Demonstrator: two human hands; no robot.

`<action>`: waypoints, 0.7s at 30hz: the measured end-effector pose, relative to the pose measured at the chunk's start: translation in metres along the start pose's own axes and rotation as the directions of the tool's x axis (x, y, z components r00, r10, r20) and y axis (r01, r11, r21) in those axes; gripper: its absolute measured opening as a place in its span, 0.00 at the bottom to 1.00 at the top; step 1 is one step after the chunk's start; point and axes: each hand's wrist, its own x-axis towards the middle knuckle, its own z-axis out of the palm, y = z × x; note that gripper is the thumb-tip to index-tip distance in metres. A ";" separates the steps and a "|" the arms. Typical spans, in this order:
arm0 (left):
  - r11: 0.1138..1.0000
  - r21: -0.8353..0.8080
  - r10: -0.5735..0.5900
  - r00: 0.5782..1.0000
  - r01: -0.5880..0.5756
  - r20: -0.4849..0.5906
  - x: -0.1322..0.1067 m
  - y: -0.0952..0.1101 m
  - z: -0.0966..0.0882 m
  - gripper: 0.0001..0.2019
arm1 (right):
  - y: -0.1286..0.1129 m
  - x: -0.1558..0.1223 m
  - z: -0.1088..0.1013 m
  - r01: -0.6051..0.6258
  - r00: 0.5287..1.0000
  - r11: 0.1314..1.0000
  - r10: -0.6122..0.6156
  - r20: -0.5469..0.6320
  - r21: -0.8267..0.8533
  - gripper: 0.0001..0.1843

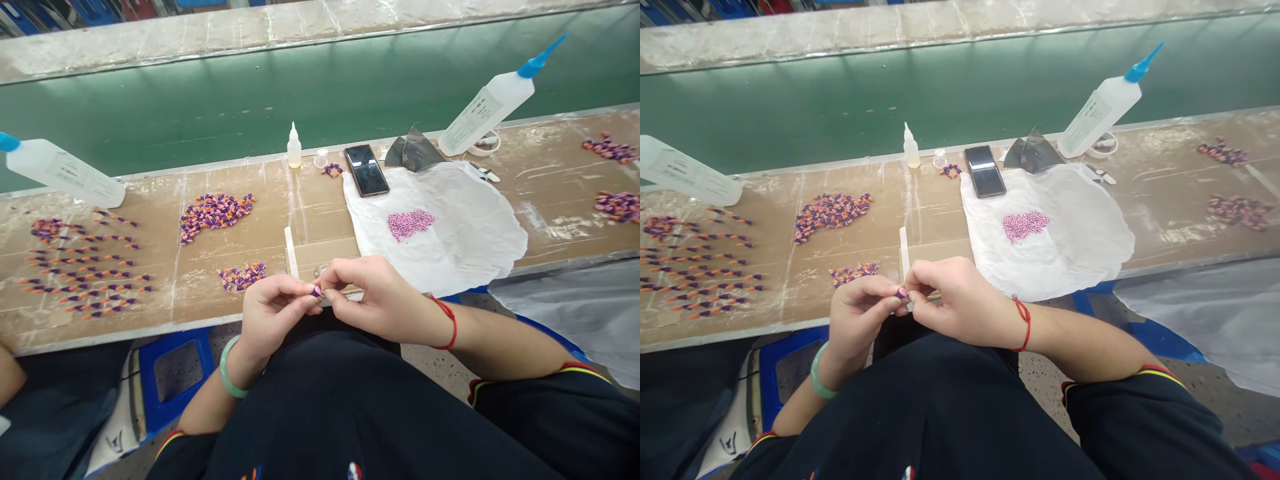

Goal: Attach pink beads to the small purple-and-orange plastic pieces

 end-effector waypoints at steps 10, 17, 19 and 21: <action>0.971 0.198 0.129 0.990 -0.136 0.049 0.002 -0.005 -0.006 0.07 | 0.007 -0.002 0.004 0.046 0.998 0.997 -0.048 -0.034 -0.064 0.05; 0.562 0.511 0.601 0.746 -0.650 0.288 0.006 0.001 -0.011 0.15 | 0.005 -0.011 -0.010 0.181 0.969 0.960 -0.211 -0.129 -0.214 0.08; 0.514 0.528 0.625 0.717 -0.676 0.309 0.006 0.003 -0.009 0.16 | 0.007 -0.014 -0.013 0.154 0.968 0.962 -0.193 -0.161 -0.225 0.09; 0.496 0.538 0.627 0.710 -0.682 0.322 0.008 0.003 -0.009 0.15 | 0.011 -0.016 -0.015 0.112 0.970 0.968 -0.155 -0.185 -0.224 0.09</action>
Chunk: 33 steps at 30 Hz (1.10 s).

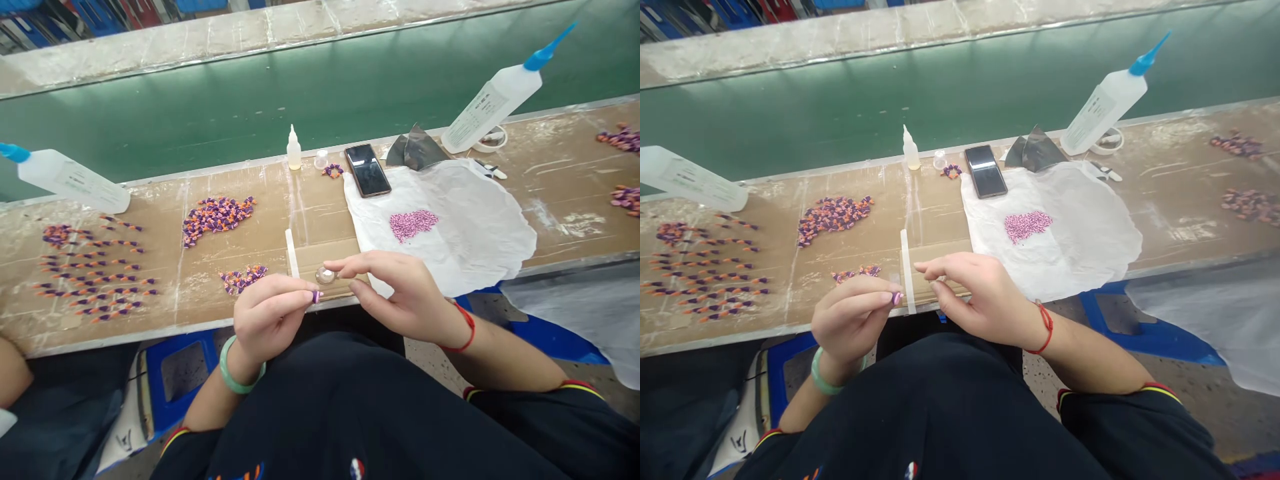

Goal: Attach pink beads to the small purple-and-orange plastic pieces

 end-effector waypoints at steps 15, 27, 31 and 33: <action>0.494 0.548 -0.737 0.659 0.675 -0.148 -0.021 -0.102 -0.091 0.07 | 0.079 -0.057 -0.013 -0.538 0.813 0.843 0.526 -0.249 0.021 0.14; 0.184 0.599 -0.709 0.528 0.779 -0.468 -0.002 -0.173 -0.141 0.04 | 0.085 -0.065 -0.011 -0.589 0.754 0.803 0.586 -0.295 0.089 0.13; 0.190 0.618 -0.680 0.557 0.763 -0.477 -0.003 -0.168 -0.138 0.10 | 0.090 -0.073 -0.013 -0.610 0.718 0.786 0.603 -0.348 0.102 0.12; 0.218 0.607 -0.670 0.570 0.764 -0.476 -0.001 -0.157 -0.134 0.13 | 0.095 -0.078 -0.017 -0.614 0.698 0.781 0.604 -0.385 0.114 0.11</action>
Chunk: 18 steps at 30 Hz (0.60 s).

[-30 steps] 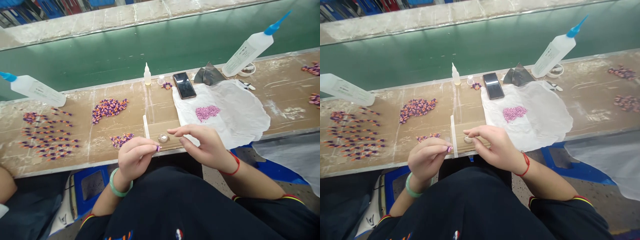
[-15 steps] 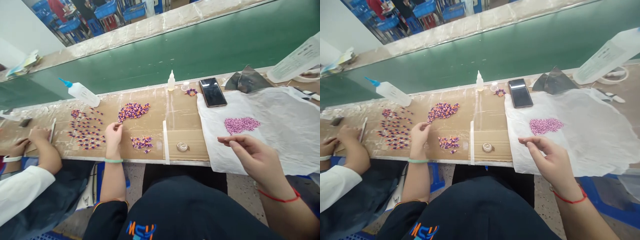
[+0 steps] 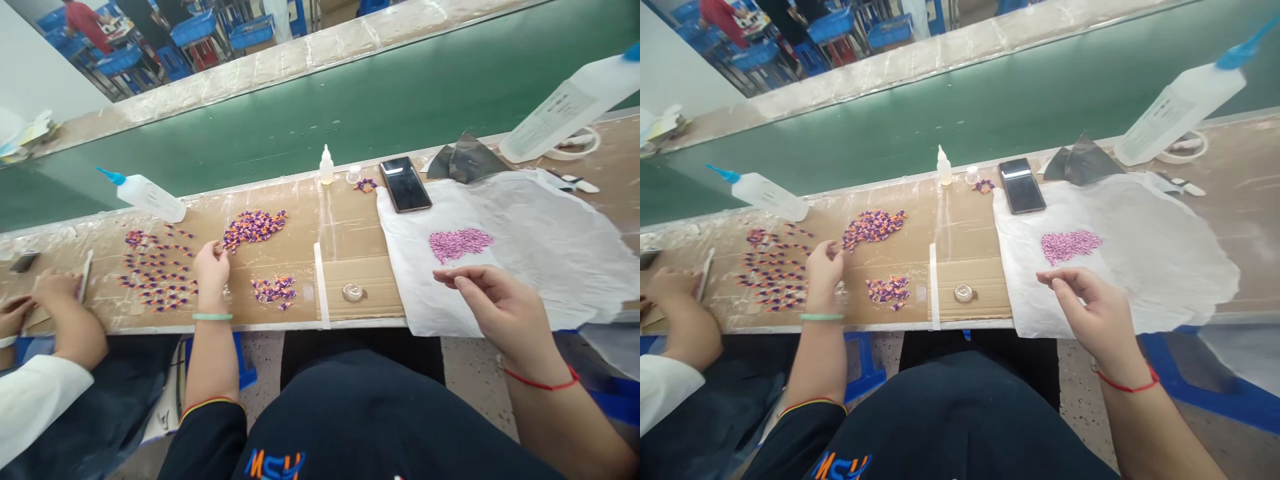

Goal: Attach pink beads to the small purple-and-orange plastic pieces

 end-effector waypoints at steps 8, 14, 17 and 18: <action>0.986 -0.149 0.076 0.997 -0.079 -0.029 -0.060 0.028 -0.034 0.08 | 0.031 0.017 -0.018 0.129 0.984 0.985 -0.142 -0.112 -0.117 0.10; 0.910 -0.226 0.374 0.923 -0.347 0.088 -0.087 0.038 -0.028 0.08 | 0.050 0.031 -0.007 0.181 0.977 0.936 -0.207 -0.055 -0.302 0.05; 0.928 -0.202 0.349 0.921 -0.314 0.171 -0.092 0.041 -0.024 0.08 | 0.055 0.035 0.001 0.214 0.971 0.911 -0.238 -0.025 -0.351 0.04; 0.935 -0.208 0.329 0.922 -0.288 0.202 -0.094 0.043 -0.024 0.09 | 0.055 0.036 0.003 0.220 0.970 0.905 -0.244 -0.019 -0.364 0.04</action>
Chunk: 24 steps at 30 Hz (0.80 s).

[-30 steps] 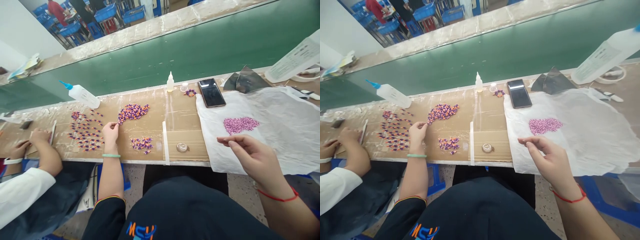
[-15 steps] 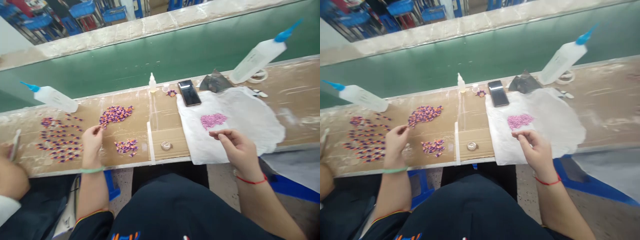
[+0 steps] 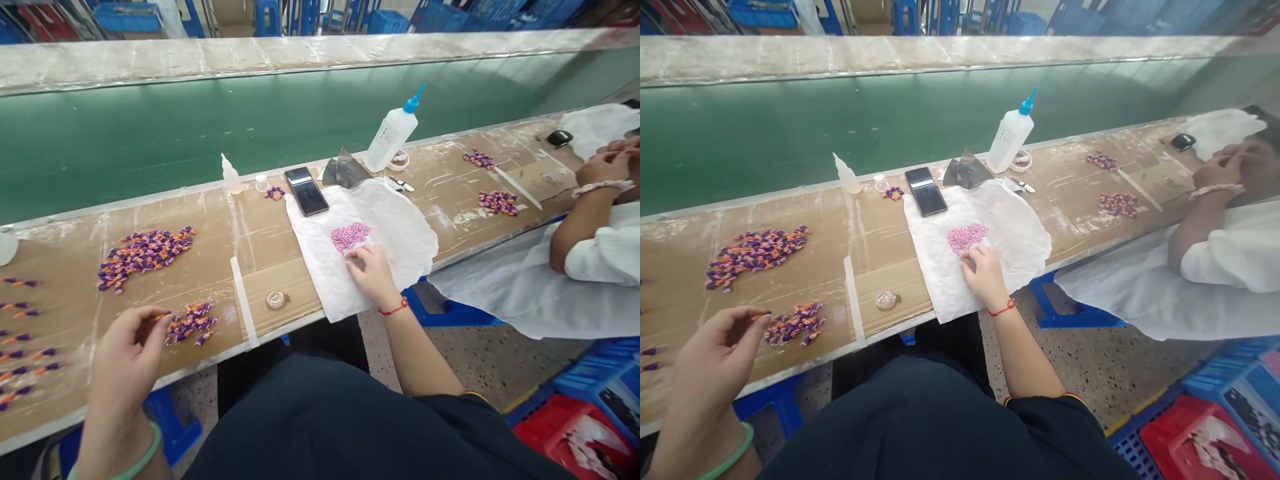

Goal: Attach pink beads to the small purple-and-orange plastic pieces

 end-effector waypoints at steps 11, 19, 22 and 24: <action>0.963 -0.257 0.144 0.958 -0.078 0.250 -0.025 0.018 0.015 0.11 | 0.001 0.010 0.000 0.054 0.996 0.996 -0.048 0.071 -0.078 0.04; 0.943 -0.325 0.161 0.951 -0.071 0.262 -0.026 0.019 0.021 0.10 | 0.003 0.014 0.003 0.058 0.996 0.994 -0.051 0.076 -0.093 0.03; 0.942 -0.332 0.150 0.953 -0.058 0.262 -0.028 0.020 0.021 0.10 | 0.002 0.015 0.003 0.068 0.994 0.993 -0.060 0.089 -0.093 0.04; 0.941 -0.335 0.135 0.952 -0.036 0.275 -0.029 0.019 0.021 0.09 | 0.002 0.015 0.002 0.074 0.993 0.993 -0.065 0.100 -0.091 0.03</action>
